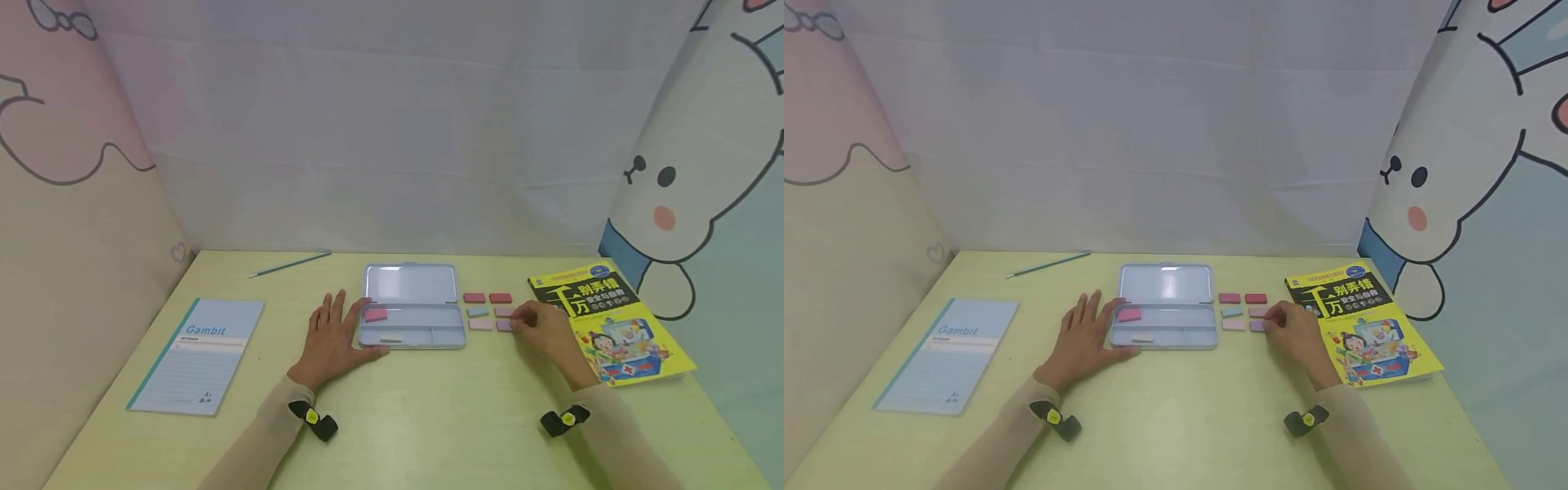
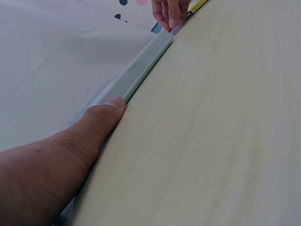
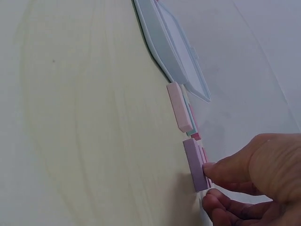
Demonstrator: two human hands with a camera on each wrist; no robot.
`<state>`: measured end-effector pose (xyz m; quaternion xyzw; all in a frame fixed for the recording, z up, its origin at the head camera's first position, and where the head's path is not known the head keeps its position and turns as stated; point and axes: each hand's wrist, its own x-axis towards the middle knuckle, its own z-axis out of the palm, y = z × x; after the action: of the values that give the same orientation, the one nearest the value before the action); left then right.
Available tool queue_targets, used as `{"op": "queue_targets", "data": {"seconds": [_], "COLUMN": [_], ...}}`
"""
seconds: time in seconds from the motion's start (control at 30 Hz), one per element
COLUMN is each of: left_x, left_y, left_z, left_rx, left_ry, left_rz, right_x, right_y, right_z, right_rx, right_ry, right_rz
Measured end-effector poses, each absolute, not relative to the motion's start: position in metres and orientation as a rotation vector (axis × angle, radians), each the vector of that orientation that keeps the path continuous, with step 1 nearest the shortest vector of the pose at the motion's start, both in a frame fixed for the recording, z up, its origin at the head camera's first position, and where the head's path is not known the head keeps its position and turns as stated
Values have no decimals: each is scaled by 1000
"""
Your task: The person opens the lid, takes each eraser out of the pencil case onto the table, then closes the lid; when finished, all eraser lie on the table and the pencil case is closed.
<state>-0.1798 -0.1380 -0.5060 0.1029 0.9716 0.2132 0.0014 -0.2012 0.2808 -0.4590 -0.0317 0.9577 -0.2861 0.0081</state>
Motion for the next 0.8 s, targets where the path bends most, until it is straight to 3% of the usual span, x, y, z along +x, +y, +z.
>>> {"op": "queue_targets", "data": {"seconds": [0.33,0.8], "left_x": [-179,-180], "left_y": [-138,-138], "left_z": [-505,-508], "left_rx": [325,339], "left_ry": [3048,3057], "left_rz": [685,652], "right_x": [-200,-201], "right_y": [280,253], "right_z": [-462,-454], "right_rx": [-78,-252], "right_ry": [3039,3043], "right_rz": [-908,-1097]}}
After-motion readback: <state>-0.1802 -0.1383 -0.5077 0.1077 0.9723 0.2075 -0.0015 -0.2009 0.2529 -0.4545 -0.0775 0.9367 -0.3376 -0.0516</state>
